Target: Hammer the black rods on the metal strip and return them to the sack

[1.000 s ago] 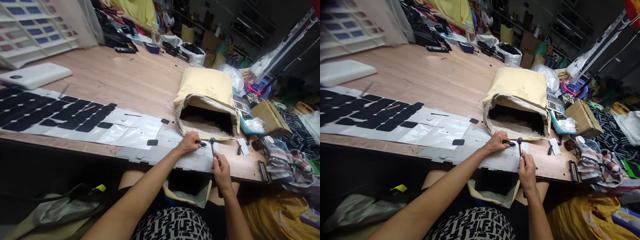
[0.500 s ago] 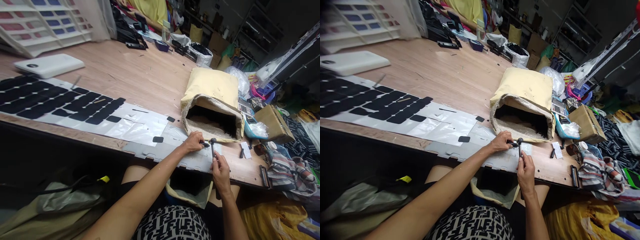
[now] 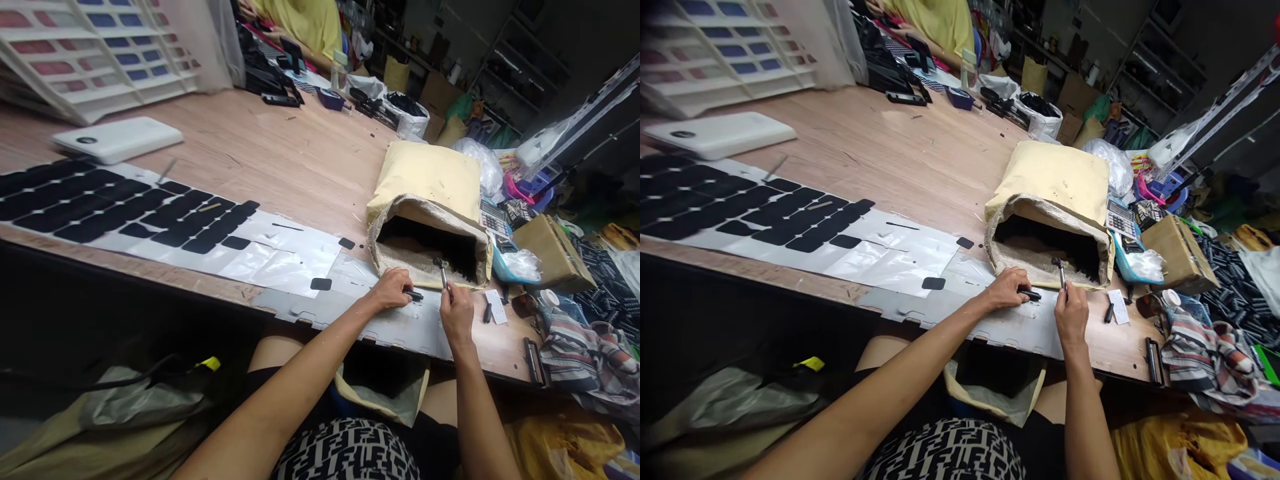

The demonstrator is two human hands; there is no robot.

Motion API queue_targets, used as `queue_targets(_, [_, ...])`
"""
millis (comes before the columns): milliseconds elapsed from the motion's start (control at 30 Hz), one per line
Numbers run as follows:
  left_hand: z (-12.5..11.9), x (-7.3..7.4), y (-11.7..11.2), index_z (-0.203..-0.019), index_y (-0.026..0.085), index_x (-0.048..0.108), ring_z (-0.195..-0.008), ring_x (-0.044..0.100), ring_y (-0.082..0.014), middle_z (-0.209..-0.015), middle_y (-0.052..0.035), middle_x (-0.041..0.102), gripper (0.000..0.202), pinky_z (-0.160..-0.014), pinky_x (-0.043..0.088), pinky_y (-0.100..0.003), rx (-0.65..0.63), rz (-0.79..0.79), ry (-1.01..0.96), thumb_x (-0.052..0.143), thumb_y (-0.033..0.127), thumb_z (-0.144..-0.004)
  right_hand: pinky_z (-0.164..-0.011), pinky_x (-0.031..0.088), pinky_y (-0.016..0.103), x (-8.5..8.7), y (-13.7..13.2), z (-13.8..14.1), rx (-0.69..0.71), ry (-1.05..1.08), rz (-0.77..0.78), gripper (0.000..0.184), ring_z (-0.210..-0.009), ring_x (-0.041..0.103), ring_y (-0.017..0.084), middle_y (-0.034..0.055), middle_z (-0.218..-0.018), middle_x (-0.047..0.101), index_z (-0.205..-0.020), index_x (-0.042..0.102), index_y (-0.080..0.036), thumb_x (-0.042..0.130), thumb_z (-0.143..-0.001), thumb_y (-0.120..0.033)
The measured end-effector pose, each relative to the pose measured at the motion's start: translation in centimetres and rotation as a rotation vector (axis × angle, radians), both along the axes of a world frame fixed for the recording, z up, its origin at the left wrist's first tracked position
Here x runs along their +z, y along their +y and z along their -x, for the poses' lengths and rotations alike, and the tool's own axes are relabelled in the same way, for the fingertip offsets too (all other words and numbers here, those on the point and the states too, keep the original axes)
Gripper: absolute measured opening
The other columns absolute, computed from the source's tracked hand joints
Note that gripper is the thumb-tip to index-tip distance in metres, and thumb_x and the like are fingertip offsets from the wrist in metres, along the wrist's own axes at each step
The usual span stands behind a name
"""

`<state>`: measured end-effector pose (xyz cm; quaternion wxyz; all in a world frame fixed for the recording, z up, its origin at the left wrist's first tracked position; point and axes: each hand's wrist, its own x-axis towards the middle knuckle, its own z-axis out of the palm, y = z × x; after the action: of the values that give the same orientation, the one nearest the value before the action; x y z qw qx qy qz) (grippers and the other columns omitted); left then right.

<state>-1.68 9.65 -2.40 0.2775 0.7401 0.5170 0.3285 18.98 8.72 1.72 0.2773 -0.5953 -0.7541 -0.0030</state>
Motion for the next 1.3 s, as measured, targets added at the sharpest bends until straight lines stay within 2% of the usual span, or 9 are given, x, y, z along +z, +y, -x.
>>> queue_targets(167, [0.1,0.2,-0.3,-0.078,0.021,0.077,-0.095,0.058,-0.0237,-0.086,-0.0026,0.069,0.011,-0.092,0.040,-0.039,-0.031,0.017,0.024,0.070,0.021,-0.069,-0.079,0.042,0.031,-1.0,4.1,0.5,-0.156,-0.280,0.063,0.033,-0.091,0.056,0.021,0.0111,-0.104,0.064,-0.120,0.070,-0.017,0.050,-0.094,-0.023])
queue_targets(500, [1.3,0.5,-0.5,-0.081,0.024,0.078,-0.096,0.054,-0.0224,-0.085,-0.0004,0.071,0.013,-0.098,0.033,-0.040,-0.252,0.072,-0.010,0.080,0.032,-0.072,-0.084,0.040,0.033,-2.7,4.2,1.3,-0.166,-0.316,0.126,0.032,-0.098,0.054,0.025,0.0130,-0.107,0.062,-0.120,0.066,-0.015,0.047,-0.094,-0.019])
queue_targets(667, [1.9,1.0,-5.5,-0.076,0.026,0.078,-0.122,0.049,-0.0277,-0.126,-0.0024,0.064,0.014,-0.111,0.032,-0.044,-0.414,0.038,-0.009,0.087,0.030,-0.065,-0.085,0.039,0.033,-3.2,4.2,1.1,-0.152,-0.317,0.103,0.031,-0.099,0.052,0.025,0.0123,-0.108,0.060,-0.121,0.063,-0.015,0.046,-0.095,-0.019])
queue_targets(833, [1.6,0.1,-11.7,-0.085,0.030,0.080,-0.143,0.032,-0.0341,-0.154,-0.0013,0.045,0.020,-0.121,0.021,-0.054,-0.296,-0.034,0.122,0.086,0.027,-0.067,-0.084,0.038,0.033,-3.8,4.3,1.0,-0.140,-0.339,0.087,0.031,-0.098,0.051,0.024,0.0120,-0.107,0.059,-0.122,0.061,-0.014,0.046,-0.095,-0.017])
queue_targets(967, [1.1,-0.6,-13.4,-0.086,0.028,0.079,-0.145,0.030,-0.0384,-0.159,-0.0047,0.039,0.025,-0.121,0.016,-0.061,-0.295,-0.052,0.214,0.089,0.032,-0.064,-0.084,0.038,0.033,-3.8,4.2,1.0,-0.143,-0.350,0.071,0.030,-0.096,0.050,0.025,0.0120,-0.106,0.059,-0.120,0.062,-0.014,0.046,-0.094,-0.017])
queue_targets(1067, [1.1,0.1,-12.0,-0.086,0.026,0.077,-0.138,0.041,-0.0361,-0.147,-0.0076,0.053,0.030,-0.116,0.030,-0.057,-0.283,-0.046,0.091,0.089,0.042,-0.064,-0.083,0.037,0.034,-3.8,4.1,1.1,-0.146,-0.363,0.069,0.030,-0.095,0.051,0.025,0.0123,-0.105,0.059,-0.118,0.062,-0.013,0.046,-0.094,-0.017])
queue_targets(1133, [1.3,1.3,-9.4,-0.087,0.023,0.074,-0.122,0.054,-0.0284,-0.126,-0.0085,0.065,0.021,-0.107,0.043,-0.047,-0.191,-0.062,-0.032,0.080,0.040,-0.076,-0.083,0.037,0.034,-3.8,4.1,1.2,-0.146,-0.366,0.074,0.029,-0.094,0.051,0.025,0.0126,-0.105,0.059,-0.118,0.062,-0.013,0.046,-0.094,-0.016])
queue_targets(1233, [1.9,3.5,-3.4,-0.091,0.018,0.069,-0.096,0.063,-0.0217,-0.097,-0.0094,0.069,0.019,-0.093,0.050,-0.039,0.126,-0.090,-0.045,0.053,0.027,-0.095,-0.082,0.037,0.034,-3.8,4.1,1.2,-0.153,-0.372,0.086,0.028,-0.094,0.051,0.025,0.0128,-0.105,0.059,-0.116,0.062,-0.013,0.046,-0.094,-0.016])
queue_targets(1300, [2.6,4.7,1.0,-0.096,0.014,0.068,-0.097,0.063,-0.0258,-0.098,-0.0143,0.068,0.024,-0.089,0.050,-0.041,0.396,-0.075,0.103,0.047,0.026,-0.097,-0.081,0.038,0.034,-3.8,4.1,1.3,-0.159,-0.376,0.090,0.026,-0.094,0.051,0.025,0.0124,-0.105,0.059,-0.115,0.061,-0.013,0.046,-0.093,-0.016])
